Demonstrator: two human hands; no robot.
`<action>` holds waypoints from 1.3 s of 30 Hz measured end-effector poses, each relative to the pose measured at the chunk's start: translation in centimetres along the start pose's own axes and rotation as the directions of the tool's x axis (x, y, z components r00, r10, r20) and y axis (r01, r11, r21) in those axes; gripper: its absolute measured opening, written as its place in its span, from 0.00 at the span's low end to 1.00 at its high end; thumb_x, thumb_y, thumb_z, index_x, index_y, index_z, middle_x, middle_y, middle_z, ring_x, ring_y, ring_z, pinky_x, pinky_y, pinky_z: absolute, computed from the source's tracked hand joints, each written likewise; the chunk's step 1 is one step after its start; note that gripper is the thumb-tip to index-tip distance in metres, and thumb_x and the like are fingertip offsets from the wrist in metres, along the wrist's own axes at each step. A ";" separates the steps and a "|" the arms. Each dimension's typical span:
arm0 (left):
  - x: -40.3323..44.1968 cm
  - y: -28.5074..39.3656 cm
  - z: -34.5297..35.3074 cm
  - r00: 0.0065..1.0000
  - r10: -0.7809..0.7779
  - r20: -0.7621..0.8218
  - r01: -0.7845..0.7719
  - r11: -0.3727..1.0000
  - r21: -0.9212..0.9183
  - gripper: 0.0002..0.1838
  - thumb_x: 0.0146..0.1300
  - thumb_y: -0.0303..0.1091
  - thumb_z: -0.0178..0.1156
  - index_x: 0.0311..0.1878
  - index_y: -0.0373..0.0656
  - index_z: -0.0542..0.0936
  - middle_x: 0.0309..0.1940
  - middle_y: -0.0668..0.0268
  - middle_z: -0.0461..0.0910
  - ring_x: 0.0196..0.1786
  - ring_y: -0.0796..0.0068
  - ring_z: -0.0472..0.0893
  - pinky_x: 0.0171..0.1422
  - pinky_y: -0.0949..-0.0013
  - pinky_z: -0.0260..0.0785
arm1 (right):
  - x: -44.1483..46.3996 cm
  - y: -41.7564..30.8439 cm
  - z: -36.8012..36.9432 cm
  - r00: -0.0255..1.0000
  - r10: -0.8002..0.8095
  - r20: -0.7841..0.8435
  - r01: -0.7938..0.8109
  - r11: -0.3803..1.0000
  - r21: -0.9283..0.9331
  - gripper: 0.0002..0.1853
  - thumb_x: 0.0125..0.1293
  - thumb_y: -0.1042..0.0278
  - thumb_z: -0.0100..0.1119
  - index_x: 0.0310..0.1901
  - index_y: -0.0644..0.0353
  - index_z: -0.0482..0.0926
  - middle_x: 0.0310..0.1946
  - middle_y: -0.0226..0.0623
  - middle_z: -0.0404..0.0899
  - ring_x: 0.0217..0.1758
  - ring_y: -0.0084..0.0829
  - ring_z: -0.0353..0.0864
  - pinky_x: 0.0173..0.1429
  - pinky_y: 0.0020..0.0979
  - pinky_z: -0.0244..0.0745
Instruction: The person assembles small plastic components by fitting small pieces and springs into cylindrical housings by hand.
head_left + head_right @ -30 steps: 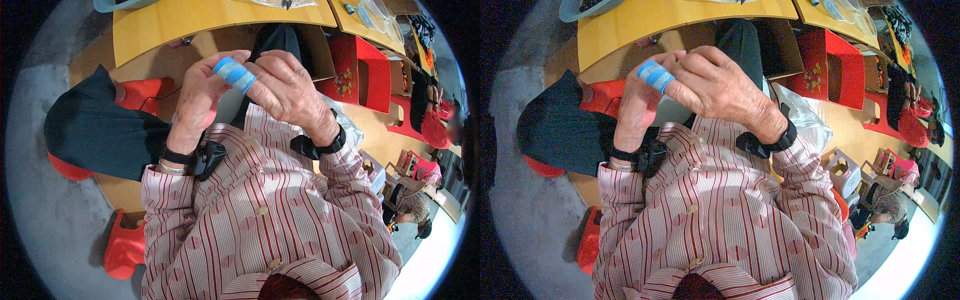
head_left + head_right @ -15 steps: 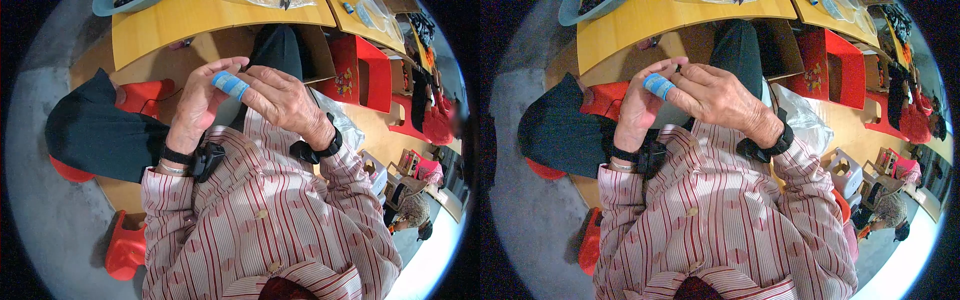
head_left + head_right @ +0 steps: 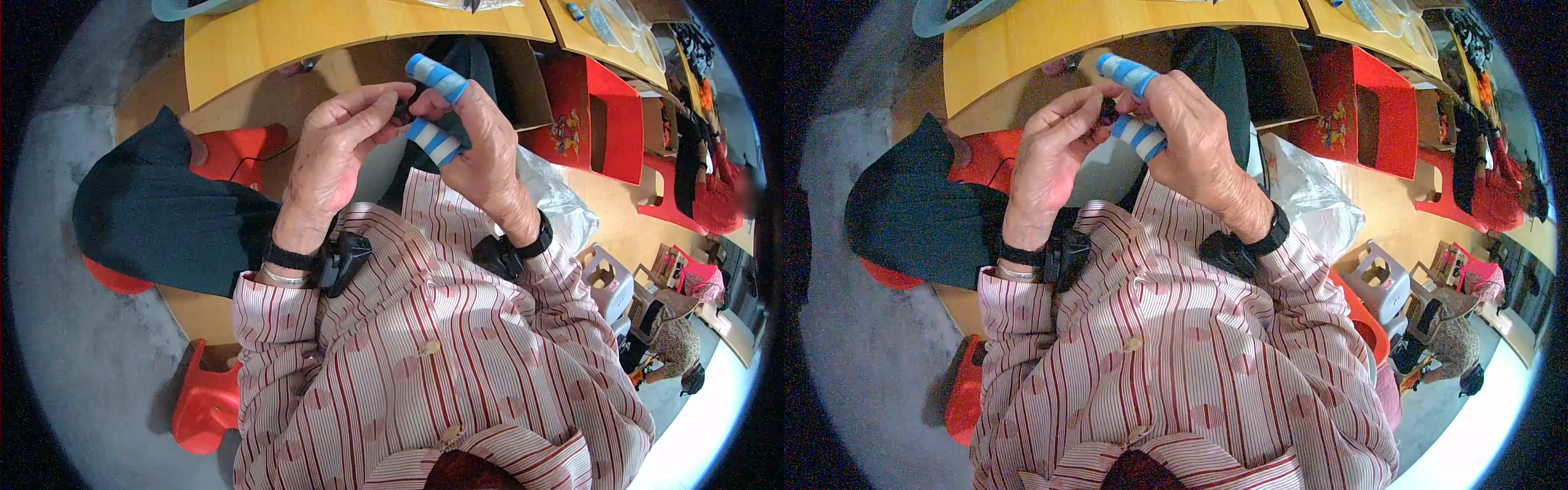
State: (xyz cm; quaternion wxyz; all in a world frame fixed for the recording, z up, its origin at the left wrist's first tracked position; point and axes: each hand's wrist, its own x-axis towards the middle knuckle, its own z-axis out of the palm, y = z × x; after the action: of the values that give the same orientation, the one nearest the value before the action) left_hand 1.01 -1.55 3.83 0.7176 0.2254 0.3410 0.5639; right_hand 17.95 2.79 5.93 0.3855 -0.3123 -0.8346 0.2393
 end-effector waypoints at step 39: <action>-0.1 0.0 1.4 0.985 0.173 0.015 -0.171 0.954 0.246 0.11 0.66 0.28 0.57 0.50 0.34 0.77 0.41 0.64 0.80 0.42 0.79 0.80 0.51 0.73 0.74 | -1.6 0.5 -0.1 0.986 0.155 -0.066 -0.144 0.979 0.146 0.35 0.49 0.79 0.69 0.62 0.60 0.69 0.34 0.32 0.80 0.35 0.27 0.80 0.41 0.27 0.79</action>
State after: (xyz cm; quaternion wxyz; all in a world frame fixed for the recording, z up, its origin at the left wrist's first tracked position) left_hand 2.03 -1.59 4.75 0.6313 0.3397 0.3896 0.5782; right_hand 18.96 2.04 4.90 0.4194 -0.3553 -0.7744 0.3135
